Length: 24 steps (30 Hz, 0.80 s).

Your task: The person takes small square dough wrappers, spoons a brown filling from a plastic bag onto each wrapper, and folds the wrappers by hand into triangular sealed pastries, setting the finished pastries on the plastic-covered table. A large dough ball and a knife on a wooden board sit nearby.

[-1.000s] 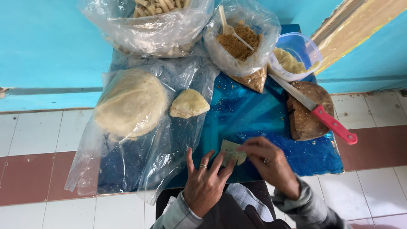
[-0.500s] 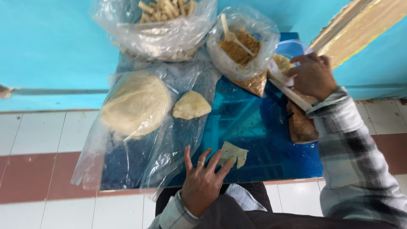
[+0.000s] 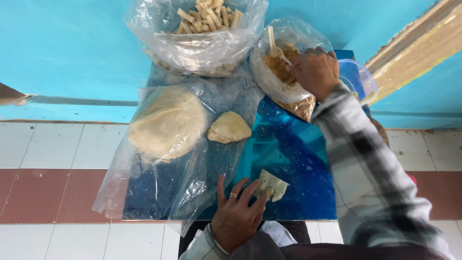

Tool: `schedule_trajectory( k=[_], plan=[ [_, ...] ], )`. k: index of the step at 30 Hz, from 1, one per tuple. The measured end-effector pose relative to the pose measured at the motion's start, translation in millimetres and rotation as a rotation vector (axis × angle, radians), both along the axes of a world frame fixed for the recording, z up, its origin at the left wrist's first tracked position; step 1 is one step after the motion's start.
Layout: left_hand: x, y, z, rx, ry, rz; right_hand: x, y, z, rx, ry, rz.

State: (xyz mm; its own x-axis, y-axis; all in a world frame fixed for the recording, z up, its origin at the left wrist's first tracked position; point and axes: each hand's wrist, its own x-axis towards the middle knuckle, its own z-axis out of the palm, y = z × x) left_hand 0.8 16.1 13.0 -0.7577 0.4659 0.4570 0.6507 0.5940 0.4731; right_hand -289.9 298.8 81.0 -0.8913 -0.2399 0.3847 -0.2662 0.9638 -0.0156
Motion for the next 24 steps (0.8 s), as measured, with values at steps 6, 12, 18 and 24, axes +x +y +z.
schedule_trajectory(
  k=[6, 12, 18, 24],
  plan=[
    [-2.3, -6.3, -5.2, 0.039, -0.083, -0.029, -46.0, -5.1, -26.5, 0.270, 0.087, -0.029],
    [-4.0, -6.9, -7.7, 0.056, -0.079, -0.033, -62.3, -9.0, -35.7, 0.323, -0.005, -0.086],
    [-2.6, -8.3, -9.8, 0.048, -0.057, -0.013, -46.2, -19.2, 9.3, 0.430, -0.003, -0.148],
    [-2.7, -7.4, -12.7, 0.063, -0.064, -0.017, -23.1, -28.5, 4.6, 0.586, -0.304, -0.129]
  ],
)
